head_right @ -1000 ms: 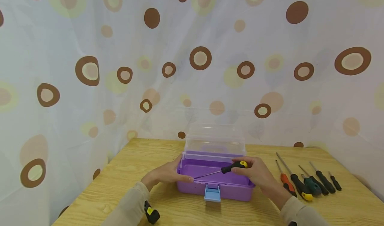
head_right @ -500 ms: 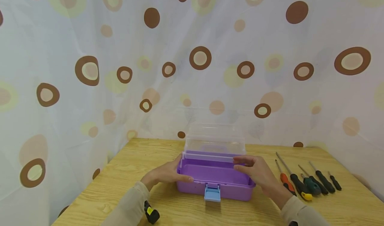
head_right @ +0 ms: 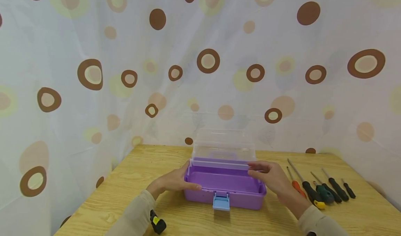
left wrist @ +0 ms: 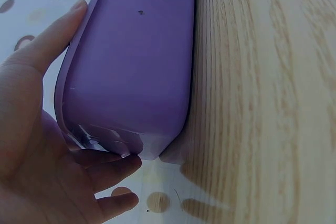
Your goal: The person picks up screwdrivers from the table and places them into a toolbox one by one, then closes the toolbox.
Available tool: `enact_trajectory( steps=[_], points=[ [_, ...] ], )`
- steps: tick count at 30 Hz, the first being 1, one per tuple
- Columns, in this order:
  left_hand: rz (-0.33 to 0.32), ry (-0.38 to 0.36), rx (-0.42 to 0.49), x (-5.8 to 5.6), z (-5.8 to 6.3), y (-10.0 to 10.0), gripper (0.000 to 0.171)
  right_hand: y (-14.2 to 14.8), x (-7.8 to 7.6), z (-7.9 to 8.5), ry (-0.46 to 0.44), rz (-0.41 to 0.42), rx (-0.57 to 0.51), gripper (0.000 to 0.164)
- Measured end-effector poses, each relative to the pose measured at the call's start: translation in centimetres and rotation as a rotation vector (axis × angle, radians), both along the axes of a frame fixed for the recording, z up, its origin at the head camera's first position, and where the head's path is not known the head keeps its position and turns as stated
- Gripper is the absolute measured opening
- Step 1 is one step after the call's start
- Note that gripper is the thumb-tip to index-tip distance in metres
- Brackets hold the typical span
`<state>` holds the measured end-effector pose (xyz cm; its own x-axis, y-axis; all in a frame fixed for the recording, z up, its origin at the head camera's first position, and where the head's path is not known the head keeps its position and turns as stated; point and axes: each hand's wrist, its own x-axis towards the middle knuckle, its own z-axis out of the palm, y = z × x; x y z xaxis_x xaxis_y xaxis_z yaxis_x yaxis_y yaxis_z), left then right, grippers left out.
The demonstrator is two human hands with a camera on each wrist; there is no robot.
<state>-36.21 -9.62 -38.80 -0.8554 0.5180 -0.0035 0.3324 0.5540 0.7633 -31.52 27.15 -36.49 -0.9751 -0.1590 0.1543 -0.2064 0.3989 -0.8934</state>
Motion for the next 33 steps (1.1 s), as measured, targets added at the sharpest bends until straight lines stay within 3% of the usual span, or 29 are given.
enact_trajectory(
  steps=[9,23,33],
  points=[
    [-0.005,0.006,-0.004,0.0,0.0,0.0,0.129,0.5,0.3,0.4,0.012,-0.022,0.049,0.054],
    [0.004,-0.003,0.000,0.0,-0.1,0.0,0.129,2.2,1.0,0.5,-0.048,-0.061,0.020,0.061],
    [0.004,-0.008,0.004,0.0,0.0,-0.1,0.128,3.7,1.1,0.4,-0.032,-0.080,0.035,0.063]
  ],
)
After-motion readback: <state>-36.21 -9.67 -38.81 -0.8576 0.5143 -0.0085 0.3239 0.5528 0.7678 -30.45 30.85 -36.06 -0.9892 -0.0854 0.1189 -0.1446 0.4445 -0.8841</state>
